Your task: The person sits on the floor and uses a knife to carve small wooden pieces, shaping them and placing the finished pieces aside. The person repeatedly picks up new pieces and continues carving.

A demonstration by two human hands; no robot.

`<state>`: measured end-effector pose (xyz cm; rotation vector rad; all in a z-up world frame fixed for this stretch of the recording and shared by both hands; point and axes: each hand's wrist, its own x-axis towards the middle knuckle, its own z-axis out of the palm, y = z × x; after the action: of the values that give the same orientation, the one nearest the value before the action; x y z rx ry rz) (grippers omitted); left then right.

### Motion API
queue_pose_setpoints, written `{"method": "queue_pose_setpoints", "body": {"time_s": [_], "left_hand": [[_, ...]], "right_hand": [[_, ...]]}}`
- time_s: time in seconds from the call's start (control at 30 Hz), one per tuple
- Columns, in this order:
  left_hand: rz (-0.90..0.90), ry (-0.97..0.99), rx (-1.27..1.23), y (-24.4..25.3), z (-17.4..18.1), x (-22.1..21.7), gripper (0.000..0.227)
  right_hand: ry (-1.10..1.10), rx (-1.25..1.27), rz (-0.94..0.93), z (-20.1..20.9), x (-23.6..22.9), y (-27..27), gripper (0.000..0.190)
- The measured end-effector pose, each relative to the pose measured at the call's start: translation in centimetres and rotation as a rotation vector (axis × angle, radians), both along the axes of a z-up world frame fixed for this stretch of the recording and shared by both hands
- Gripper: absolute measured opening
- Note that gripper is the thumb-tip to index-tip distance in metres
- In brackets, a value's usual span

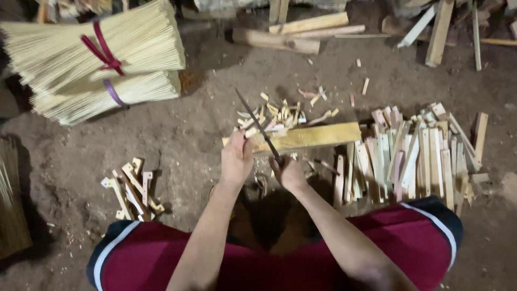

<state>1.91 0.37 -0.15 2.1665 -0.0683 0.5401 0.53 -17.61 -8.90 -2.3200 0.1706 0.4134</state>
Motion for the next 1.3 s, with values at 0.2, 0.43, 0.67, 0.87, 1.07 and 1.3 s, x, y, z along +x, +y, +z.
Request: {"method": "queue_pose_setpoints", "body": {"time_s": [0.2, 0.43, 0.67, 0.87, 1.07, 1.3], "left_hand": [[-0.004, -0.025, 0.007, 0.4, -1.3, -0.1, 0.023], [0.023, 0.018, 0.029, 0.2, -0.7, 0.1, 0.023], [0.073, 0.019, 0.056, 0.3, -0.6, -0.9, 0.023], [0.109, 0.054, -0.014, 0.8, -2.2, -1.6, 0.019], [0.348, 0.045, -0.345, 1.2, 1.7, -5.2, 0.013], [0.662, 0.095, -1.087, 8.1, 1.5, -9.1, 0.013]], "right_hand": [[-0.246, 0.036, -0.092, 5.9, -1.3, 0.8, 0.034], [0.117, 0.026, 0.008, 5.0, -0.1, 0.4, 0.067], [0.032, 0.018, -0.014, 0.8, -0.1, -0.2, 0.052], [0.103, 0.02, -0.071, 6.4, -1.1, 0.6, 0.054], [-0.046, 0.085, -0.023, 12.2, -0.4, 5.6, 0.052], [-0.296, 0.018, 0.328, 8.1, -0.1, 14.0, 0.037]]}}
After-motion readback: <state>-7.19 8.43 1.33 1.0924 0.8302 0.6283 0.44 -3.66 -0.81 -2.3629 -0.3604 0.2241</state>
